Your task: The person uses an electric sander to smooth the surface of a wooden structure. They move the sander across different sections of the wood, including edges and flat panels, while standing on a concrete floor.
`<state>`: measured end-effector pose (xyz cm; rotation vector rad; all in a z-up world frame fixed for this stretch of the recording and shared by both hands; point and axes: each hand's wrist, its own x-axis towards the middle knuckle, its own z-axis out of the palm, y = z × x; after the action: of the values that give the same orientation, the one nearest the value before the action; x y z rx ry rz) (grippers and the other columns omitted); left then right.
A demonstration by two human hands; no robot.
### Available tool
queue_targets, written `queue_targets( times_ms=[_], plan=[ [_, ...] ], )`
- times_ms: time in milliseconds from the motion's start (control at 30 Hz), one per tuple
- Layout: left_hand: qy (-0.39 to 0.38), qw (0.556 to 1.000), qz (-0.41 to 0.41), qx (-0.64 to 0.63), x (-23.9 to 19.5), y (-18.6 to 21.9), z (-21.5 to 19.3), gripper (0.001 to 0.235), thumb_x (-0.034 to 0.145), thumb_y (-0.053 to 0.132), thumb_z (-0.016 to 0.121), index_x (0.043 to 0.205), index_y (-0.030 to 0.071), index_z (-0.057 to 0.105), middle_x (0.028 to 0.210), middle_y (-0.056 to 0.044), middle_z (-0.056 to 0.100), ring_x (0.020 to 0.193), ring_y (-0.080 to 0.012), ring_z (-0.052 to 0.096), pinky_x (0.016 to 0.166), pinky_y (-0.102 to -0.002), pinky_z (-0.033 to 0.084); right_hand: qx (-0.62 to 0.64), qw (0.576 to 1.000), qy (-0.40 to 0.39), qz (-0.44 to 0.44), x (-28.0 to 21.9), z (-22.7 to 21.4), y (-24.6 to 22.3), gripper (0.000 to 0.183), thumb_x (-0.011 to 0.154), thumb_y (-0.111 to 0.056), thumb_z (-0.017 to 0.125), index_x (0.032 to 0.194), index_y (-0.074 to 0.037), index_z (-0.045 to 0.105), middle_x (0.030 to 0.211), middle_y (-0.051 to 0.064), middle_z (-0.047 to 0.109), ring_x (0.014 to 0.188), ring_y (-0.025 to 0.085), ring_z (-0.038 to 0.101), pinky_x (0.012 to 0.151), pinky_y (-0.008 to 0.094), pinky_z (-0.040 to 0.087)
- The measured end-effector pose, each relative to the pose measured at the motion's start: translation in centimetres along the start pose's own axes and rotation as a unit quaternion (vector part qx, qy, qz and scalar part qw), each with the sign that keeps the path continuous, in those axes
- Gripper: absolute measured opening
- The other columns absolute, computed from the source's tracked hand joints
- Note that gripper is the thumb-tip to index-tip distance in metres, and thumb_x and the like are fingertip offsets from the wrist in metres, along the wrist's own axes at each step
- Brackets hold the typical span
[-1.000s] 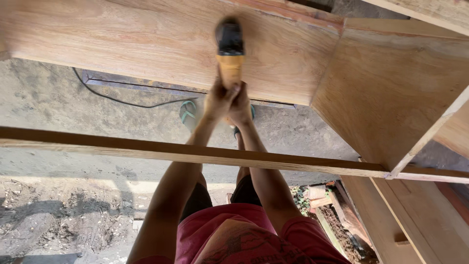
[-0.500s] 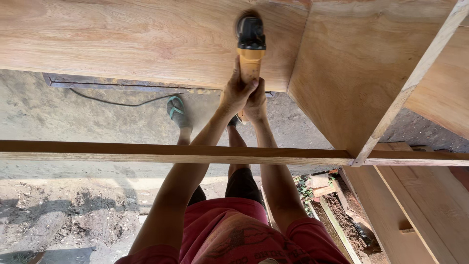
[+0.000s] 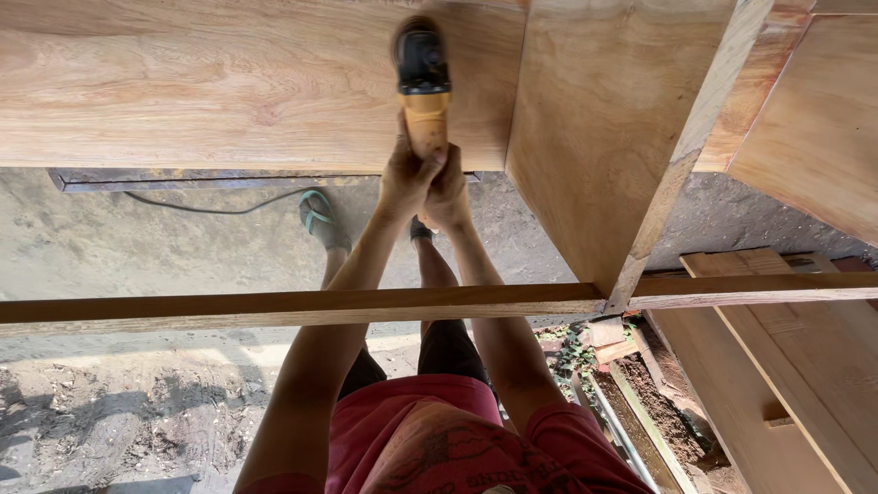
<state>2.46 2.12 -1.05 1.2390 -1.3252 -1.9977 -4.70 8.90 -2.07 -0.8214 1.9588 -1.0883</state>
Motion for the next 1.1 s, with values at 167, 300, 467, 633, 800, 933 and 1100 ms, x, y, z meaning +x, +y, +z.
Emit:
queue_targets(
  times_ms=[167, 300, 467, 633, 800, 933, 1100],
  plan=[
    [-0.041, 0.980, -0.096, 0.170, 1.5, 1.8, 5.2, 0.101, 0.093, 0.044, 0.069, 0.165, 0.015, 0.005, 0.136, -0.023, 0.067, 0.123, -0.0318, 0.068, 0.103, -0.041, 0.057, -0.032, 0.998, 0.053, 0.018, 0.1, -5.3, 2.8, 0.049, 0.102, -0.030, 0.068, 0.132, -0.003, 0.041, 0.113, 0.026, 0.069, 0.097, 0.040, 0.074, 0.075, 0.049, 0.064],
    [-0.061, 0.975, -0.021, 0.211, 1.5, 1.4, 6.2, 0.098, 0.095, 0.037, 0.073, 0.165, 0.015, 0.008, 0.140, -0.025, 0.065, 0.127, -0.0360, 0.065, 0.107, -0.044, 0.052, 0.042, 0.994, 0.095, 0.036, -0.4, -5.7, 2.4, 0.047, 0.101, -0.031, 0.070, 0.128, -0.003, 0.044, 0.113, 0.025, 0.071, 0.099, 0.039, 0.074, 0.078, 0.048, 0.062],
    [-0.040, 0.994, -0.058, 0.085, 0.4, 0.0, 5.6, 0.094, 0.102, 0.031, 0.068, 0.166, 0.014, 0.001, 0.142, -0.021, 0.062, 0.127, -0.0323, 0.068, 0.106, -0.042, 0.059, 0.016, 0.992, 0.027, 0.126, -0.5, -5.5, 2.4, 0.045, 0.099, -0.030, 0.063, 0.130, -0.005, 0.041, 0.109, 0.020, 0.070, 0.097, 0.031, 0.073, 0.076, 0.044, 0.062],
    [-0.069, 0.987, -0.123, 0.083, 0.4, 1.3, 7.4, 0.100, 0.096, 0.035, 0.067, 0.167, 0.018, -0.001, 0.138, -0.019, 0.065, 0.119, -0.0299, 0.072, 0.100, -0.039, 0.062, 0.063, 0.993, 0.091, -0.030, -0.8, -5.6, 3.6, 0.032, 0.106, -0.021, 0.064, 0.129, -0.006, 0.047, 0.118, 0.016, 0.064, 0.106, 0.028, 0.065, 0.088, 0.042, 0.060],
    [-0.071, 0.969, -0.098, 0.214, -2.0, 2.6, 4.8, 0.101, 0.091, 0.046, 0.066, 0.168, 0.019, 0.005, 0.132, -0.021, 0.070, 0.119, -0.0337, 0.070, 0.101, -0.039, 0.055, 0.014, 0.996, 0.086, -0.026, -2.4, -5.2, 4.3, 0.065, 0.094, -0.030, 0.074, 0.138, 0.001, 0.037, 0.115, 0.017, 0.066, 0.095, 0.026, 0.068, 0.076, 0.040, 0.056],
    [0.010, 0.997, -0.005, 0.081, -3.7, -0.3, 0.9, 0.099, 0.096, 0.048, 0.068, 0.167, 0.015, 0.006, 0.142, -0.027, 0.060, 0.132, -0.0387, 0.061, 0.109, -0.041, 0.049, 0.017, 1.000, 0.010, -0.009, -3.1, -1.7, 2.6, 0.052, 0.100, -0.032, 0.072, 0.130, -0.001, 0.044, 0.118, 0.020, 0.066, 0.104, 0.031, 0.068, 0.082, 0.042, 0.057],
    [0.064, 0.982, -0.092, 0.152, -5.9, -0.2, -7.3, 0.098, 0.096, 0.054, 0.063, 0.167, 0.017, 0.007, 0.135, -0.025, 0.066, 0.128, -0.0369, 0.064, 0.106, -0.040, 0.052, 0.017, 0.997, -0.059, 0.042, -3.9, 5.8, -0.3, 0.049, 0.101, -0.036, 0.071, 0.126, -0.002, 0.046, 0.112, 0.019, 0.069, 0.099, 0.032, 0.070, 0.078, 0.044, 0.057]
  ],
)
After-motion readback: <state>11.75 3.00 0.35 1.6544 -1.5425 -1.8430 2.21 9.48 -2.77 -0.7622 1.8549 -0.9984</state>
